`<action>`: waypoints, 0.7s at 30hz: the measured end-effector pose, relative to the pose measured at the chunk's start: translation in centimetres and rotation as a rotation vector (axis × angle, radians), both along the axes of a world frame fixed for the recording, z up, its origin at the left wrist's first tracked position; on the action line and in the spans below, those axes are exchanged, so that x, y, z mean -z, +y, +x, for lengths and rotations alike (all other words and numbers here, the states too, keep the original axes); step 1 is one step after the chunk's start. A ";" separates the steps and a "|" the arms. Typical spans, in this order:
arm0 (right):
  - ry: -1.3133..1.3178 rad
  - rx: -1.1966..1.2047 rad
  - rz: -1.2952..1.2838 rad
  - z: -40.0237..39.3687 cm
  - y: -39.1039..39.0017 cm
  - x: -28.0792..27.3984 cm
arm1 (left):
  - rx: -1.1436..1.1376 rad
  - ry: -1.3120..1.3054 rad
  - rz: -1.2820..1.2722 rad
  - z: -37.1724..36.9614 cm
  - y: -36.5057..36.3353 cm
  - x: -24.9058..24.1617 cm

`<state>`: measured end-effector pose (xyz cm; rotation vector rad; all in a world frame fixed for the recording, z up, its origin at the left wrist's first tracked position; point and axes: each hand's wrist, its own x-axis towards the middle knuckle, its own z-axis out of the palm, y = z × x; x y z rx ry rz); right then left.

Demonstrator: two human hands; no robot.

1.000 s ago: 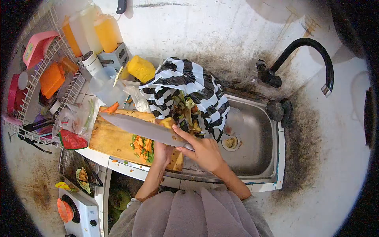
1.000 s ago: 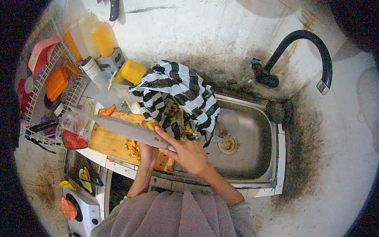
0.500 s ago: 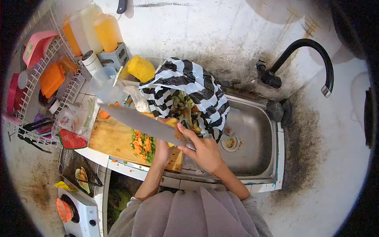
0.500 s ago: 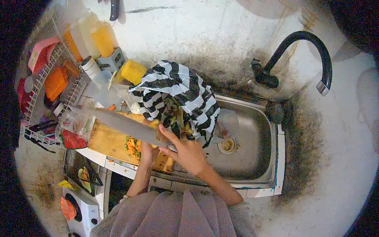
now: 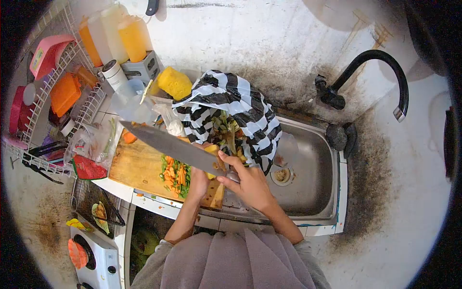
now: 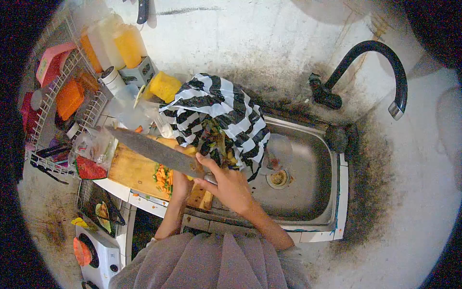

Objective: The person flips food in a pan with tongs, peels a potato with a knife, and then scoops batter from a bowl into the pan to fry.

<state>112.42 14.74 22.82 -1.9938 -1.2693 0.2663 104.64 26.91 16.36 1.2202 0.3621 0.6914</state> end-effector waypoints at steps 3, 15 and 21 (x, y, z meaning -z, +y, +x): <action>-0.118 -0.065 -0.133 0.2 -0.3 -1.2 | -0.026 0.135 -0.367 -0.7 -1.3 -4.0; -0.048 0.004 -0.115 -0.1 -0.1 -0.9 | -0.025 0.076 0.126 -0.1 -0.3 1.0; 0.038 0.063 -0.085 -0.5 0.1 -0.7 | -0.062 0.080 0.253 -0.4 -0.9 -0.9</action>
